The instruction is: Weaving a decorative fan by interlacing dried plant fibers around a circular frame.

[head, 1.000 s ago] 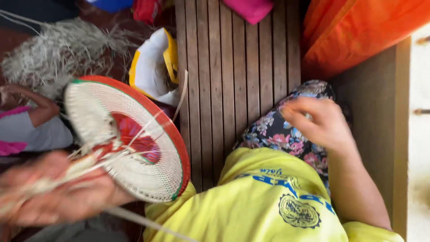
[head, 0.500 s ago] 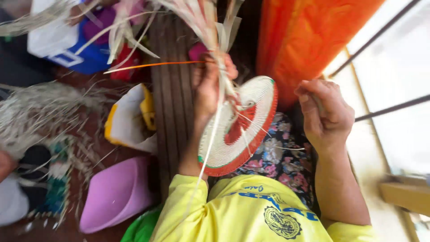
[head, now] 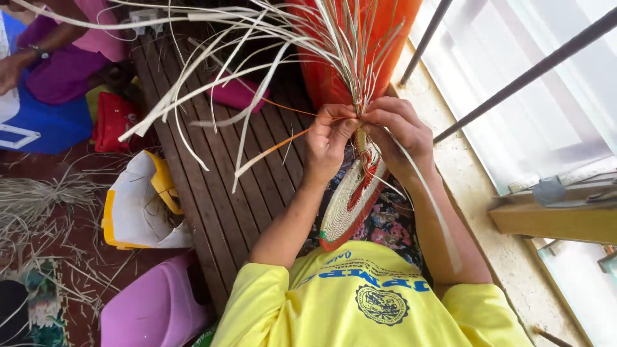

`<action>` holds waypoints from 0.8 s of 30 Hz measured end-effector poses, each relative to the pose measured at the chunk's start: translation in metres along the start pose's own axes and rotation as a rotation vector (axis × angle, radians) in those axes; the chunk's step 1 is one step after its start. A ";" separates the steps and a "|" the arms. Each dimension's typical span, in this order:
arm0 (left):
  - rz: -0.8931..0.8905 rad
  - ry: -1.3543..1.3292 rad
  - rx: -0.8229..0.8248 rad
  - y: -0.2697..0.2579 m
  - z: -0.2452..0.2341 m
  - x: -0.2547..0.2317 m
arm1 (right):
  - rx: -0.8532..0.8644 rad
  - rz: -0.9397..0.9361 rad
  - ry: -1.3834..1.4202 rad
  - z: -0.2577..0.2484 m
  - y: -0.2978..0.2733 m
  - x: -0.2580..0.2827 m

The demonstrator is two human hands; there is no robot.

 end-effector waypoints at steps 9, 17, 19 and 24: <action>0.249 0.421 0.081 0.003 0.009 -0.060 | 0.059 0.059 0.065 -0.006 -0.002 0.001; 0.459 0.614 0.029 -0.007 0.023 -0.054 | 0.149 -0.096 -0.170 -0.013 0.011 0.030; 0.466 0.579 0.018 -0.012 0.027 -0.058 | 0.150 -0.084 -0.156 -0.013 0.010 0.024; 0.455 0.528 -0.005 -0.014 0.026 -0.058 | 0.109 -0.035 -0.036 -0.016 0.001 0.012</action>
Point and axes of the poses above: each hand's wrist, its own y-axis towards the middle knuckle, its own z-axis out of the palm, x = y × z, the point moved 9 cm from there along y, towards the middle knuckle, and after that the axes turned 13 degrees about -z, right-handed, at the moved point
